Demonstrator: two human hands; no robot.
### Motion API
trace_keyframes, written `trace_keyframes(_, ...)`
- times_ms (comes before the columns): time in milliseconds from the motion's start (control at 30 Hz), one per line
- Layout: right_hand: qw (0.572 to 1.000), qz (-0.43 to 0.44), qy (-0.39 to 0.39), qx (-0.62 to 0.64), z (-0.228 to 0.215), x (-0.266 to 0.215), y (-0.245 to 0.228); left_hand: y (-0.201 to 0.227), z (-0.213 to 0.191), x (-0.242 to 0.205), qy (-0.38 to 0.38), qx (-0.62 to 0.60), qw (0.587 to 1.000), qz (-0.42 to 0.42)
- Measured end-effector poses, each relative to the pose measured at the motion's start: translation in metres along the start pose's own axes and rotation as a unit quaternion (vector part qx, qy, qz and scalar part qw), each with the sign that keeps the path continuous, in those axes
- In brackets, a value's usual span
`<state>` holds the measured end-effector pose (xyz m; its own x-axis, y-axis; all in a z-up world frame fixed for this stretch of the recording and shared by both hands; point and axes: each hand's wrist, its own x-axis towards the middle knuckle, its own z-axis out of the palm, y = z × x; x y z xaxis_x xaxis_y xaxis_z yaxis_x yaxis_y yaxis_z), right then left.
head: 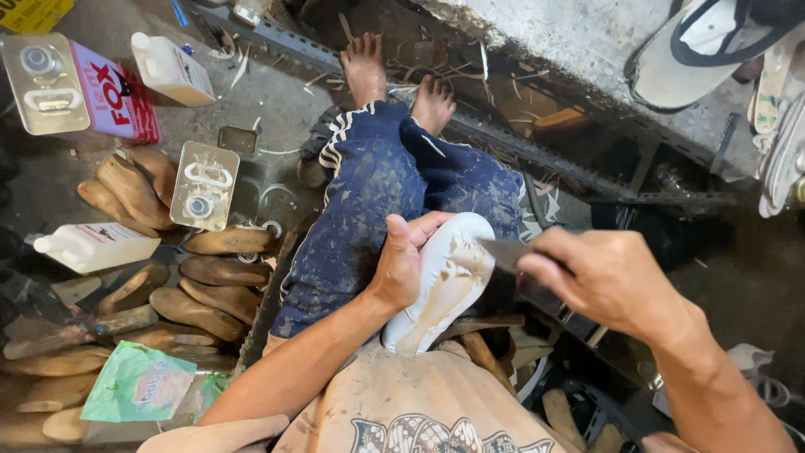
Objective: The person holds a white shoe insole and uses a knife to scrape and shape its surface. They then use a hammer to tap the insole repeatedly. The person places the insole on a shelf and picks up another one to repeat the process.
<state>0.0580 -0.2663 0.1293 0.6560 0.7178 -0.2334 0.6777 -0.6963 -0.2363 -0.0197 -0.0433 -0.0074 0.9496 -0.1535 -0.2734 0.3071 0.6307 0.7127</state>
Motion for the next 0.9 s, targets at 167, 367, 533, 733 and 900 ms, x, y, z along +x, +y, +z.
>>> trace_keyframes(167, 0.979, 0.125, 0.152, 0.057, 0.007, -0.014, -0.003, 0.034, 0.006, -0.011, 0.015, 0.278, 0.956, 0.093)
trace_keyframes(367, 0.944, 0.165, 0.165, 0.233, 0.034, -0.007, -0.018, 0.040, 0.018, -0.025, 0.121, 0.412, 0.850, 0.306)
trace_keyframes(533, 0.947, 0.148, 0.157, 0.236, 0.033, 0.006, -0.022, 0.031, 0.014, -0.018, 0.190, 0.396, 0.856, 0.273)
trace_keyframes(733, 0.967, 0.095, 0.158, 0.174, 0.027, 0.026, -0.024, 0.044, 0.025, -0.009, 0.217, 0.389, 0.823, 0.352)
trace_keyframes(900, 0.981, 0.047, 0.132, 0.132, 0.023, 0.042, -0.028, 0.034, 0.017, -0.012, 0.233, 0.417, 0.795, 0.373)
